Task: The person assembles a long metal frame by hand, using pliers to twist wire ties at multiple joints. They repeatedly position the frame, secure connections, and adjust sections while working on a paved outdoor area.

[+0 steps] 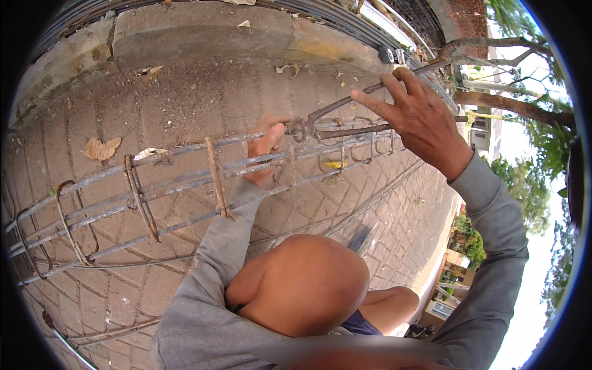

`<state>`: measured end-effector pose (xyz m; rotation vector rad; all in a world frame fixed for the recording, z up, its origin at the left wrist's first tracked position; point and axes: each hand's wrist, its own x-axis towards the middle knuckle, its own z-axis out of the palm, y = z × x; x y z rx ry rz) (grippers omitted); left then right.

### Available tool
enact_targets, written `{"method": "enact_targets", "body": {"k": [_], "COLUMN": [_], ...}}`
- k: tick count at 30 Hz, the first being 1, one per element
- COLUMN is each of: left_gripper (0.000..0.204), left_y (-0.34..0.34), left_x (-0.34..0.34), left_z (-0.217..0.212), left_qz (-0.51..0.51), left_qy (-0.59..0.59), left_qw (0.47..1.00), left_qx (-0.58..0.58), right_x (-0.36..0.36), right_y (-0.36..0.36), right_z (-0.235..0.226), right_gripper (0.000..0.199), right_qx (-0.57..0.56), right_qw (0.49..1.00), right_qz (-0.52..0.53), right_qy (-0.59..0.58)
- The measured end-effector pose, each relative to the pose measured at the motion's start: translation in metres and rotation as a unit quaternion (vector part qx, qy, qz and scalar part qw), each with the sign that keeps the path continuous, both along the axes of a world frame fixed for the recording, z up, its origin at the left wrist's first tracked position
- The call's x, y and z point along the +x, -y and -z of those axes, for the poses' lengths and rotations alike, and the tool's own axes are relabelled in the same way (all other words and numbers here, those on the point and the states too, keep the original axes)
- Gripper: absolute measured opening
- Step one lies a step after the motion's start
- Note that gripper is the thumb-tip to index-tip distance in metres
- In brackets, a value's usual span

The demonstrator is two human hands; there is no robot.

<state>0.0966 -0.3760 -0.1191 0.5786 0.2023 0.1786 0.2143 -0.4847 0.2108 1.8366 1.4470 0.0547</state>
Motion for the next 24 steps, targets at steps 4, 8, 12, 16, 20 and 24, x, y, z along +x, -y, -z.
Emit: {"method": "enact_targets", "body": {"k": [4, 8, 12, 16, 20, 24], "left_gripper": [0.029, 0.029, 0.03, 0.032, 0.032, 0.03], "left_y": [-0.004, -0.007, -0.01, -0.016, -0.018, -0.016], "left_x": [-0.002, -0.002, -0.003, -0.005, -0.005, -0.006], "left_z": [-0.002, -0.006, -0.007, -0.008, -0.009, -0.012], "left_qz": [0.014, 0.034, 0.021, 0.052, 0.036, 0.007], "left_qy": [0.0, -0.009, -0.001, -0.018, -0.015, -0.029], "left_qw": [1.0, 0.999, 0.998, 0.995, 0.996, 0.994], "left_qx": [0.012, 0.015, 0.062, 0.078, 0.085, 0.105], "right_x": [0.01, 0.023, 0.044, 0.089, 0.114, 0.083], "right_y": [-0.006, -0.005, -0.007, -0.022, -0.023, -0.008], "right_z": [-0.008, -0.01, -0.003, 0.017, 0.021, 0.003], "right_gripper": [0.065, 0.063, 0.054, 0.034, 0.017, 0.039], "right_qx": [-0.049, -0.066, -0.094, -0.076, -0.118, -0.157], "right_qw": [0.998, 0.996, 0.995, 0.996, 0.982, 0.866], "right_qz": [-0.037, -0.062, -0.037, -0.006, 0.09, 0.352], "right_qy": [0.003, -0.008, -0.001, -0.036, -0.115, -0.319]}}
